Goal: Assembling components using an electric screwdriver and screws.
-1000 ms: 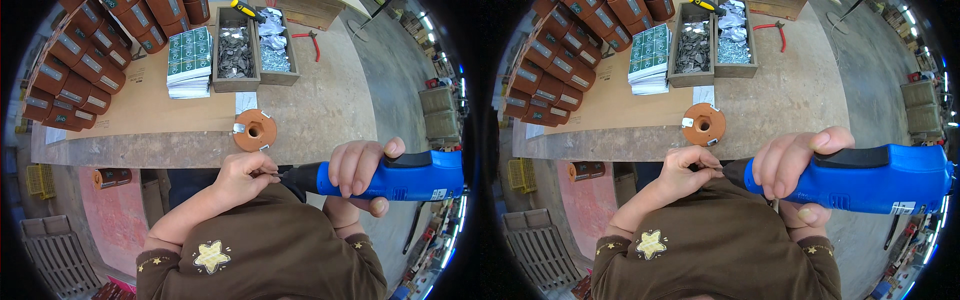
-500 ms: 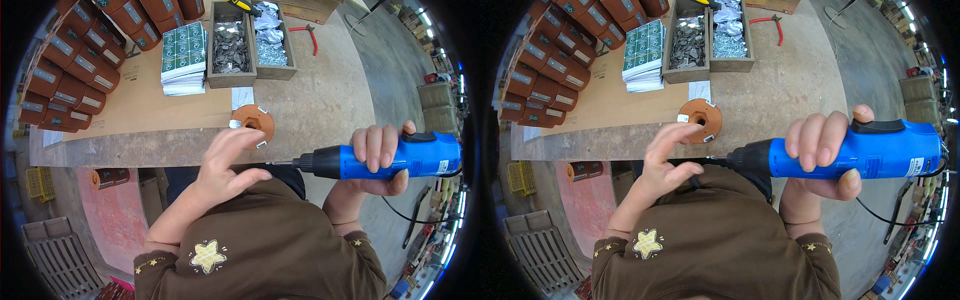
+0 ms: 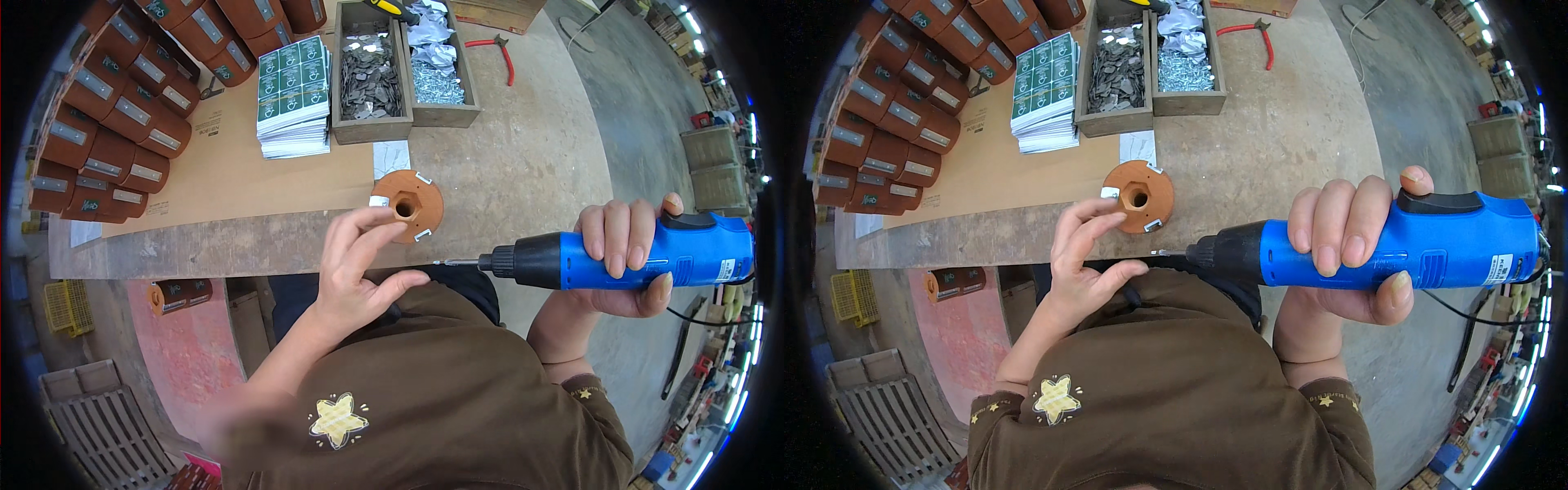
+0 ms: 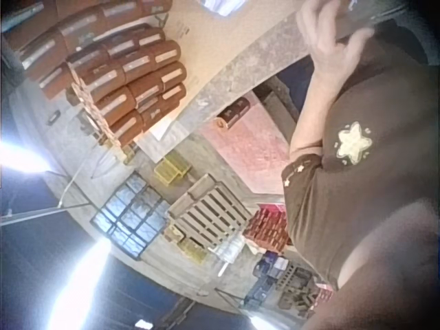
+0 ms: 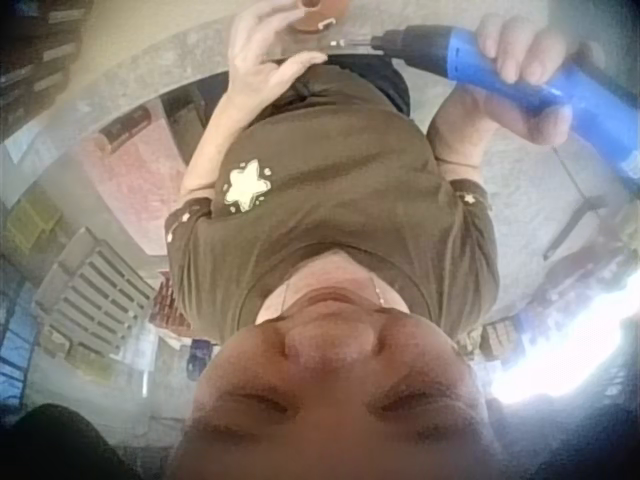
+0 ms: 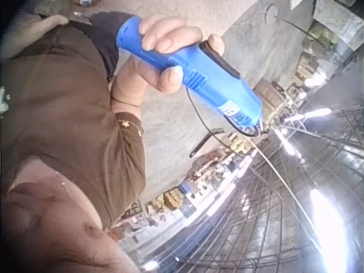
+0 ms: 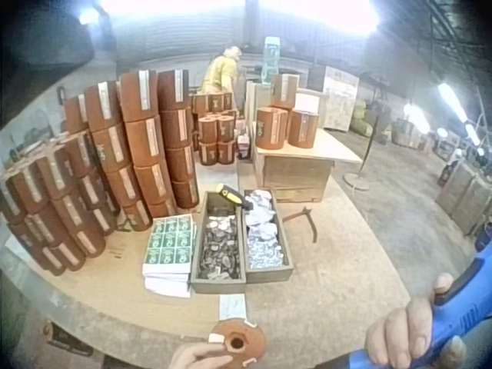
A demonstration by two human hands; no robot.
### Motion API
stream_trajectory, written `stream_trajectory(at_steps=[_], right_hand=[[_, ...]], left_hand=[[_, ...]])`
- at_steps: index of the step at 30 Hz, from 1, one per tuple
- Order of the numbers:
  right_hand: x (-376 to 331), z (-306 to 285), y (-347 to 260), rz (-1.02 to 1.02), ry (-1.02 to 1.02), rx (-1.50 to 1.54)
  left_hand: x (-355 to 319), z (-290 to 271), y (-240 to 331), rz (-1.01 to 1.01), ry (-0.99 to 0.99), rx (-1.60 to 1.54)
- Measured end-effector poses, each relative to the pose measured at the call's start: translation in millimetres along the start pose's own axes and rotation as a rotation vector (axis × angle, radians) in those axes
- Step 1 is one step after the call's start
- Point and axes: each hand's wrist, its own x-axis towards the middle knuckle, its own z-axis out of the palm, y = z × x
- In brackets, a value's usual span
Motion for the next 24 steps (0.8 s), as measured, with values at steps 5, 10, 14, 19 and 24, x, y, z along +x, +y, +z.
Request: stream_trajectory(at_steps=[5,10,14,19,24], right_hand=[[2.1,-1.7,-2.5,-0.015,-0.004,-0.003],[1.6,-0.6,-3.2,-0.019,0.026,-0.006],[1.4,0.9,-4.9,-0.029,0.032,-0.018],[-0.2,-3.9,-5.9,-0.020,0.032,-0.036],[0.8,-7.1,-5.5,-0.016,0.038,-0.034]], left_hand=[[-4.0,12.4,-6.4,-0.090,0.006,0.174],[-3.6,34.9,-17.9,-0.117,0.061,0.080],[8.8,23.9,-23.0,-0.120,-0.054,0.025],[23.5,-5.7,-23.6,-0.167,-0.288,-0.049],[24.7,-13.9,-29.0,-0.173,-0.426,-0.129]])
